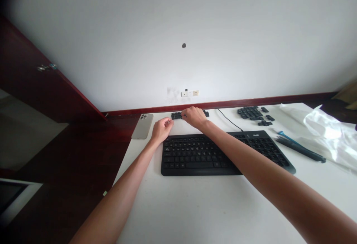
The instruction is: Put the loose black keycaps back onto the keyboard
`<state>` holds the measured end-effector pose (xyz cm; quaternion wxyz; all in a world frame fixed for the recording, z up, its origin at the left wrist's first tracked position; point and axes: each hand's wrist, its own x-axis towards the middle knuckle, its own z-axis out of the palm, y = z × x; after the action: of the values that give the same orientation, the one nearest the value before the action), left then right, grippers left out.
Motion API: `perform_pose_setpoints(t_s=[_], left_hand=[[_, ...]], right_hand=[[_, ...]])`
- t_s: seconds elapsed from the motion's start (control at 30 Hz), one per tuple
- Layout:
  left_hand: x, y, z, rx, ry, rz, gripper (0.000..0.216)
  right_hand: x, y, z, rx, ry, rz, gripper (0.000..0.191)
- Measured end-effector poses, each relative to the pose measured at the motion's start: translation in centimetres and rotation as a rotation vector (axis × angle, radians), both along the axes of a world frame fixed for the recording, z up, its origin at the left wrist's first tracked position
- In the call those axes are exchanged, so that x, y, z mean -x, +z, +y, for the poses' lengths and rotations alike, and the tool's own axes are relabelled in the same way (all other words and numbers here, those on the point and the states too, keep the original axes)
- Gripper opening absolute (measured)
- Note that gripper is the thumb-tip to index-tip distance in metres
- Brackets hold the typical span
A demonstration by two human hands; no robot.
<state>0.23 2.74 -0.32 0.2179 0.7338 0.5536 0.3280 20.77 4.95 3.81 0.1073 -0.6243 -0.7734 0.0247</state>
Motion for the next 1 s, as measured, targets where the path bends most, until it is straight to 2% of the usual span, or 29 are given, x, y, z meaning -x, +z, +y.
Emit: perform_pose_setpoints(t_s=[0.43, 0.63, 1.0], left_hand=[[-0.2, 0.3, -0.1, 0.023, 0.005, -0.013, 0.028], [-0.2, 0.3, -0.1, 0.02, 0.0, -0.015, 0.027], [-0.1, 0.2, 0.1, 0.028, 0.003, -0.057, 0.026]], right_hand=[[-1.2, 0.1, -3.4, 0.053, 0.058, 0.016, 0.018], [-1.6, 0.2, -3.5, 0.067, 0.065, 0.079, 0.019], [-3.0, 0.9, -3.1, 0.004, 0.089, 0.179, 0.018]])
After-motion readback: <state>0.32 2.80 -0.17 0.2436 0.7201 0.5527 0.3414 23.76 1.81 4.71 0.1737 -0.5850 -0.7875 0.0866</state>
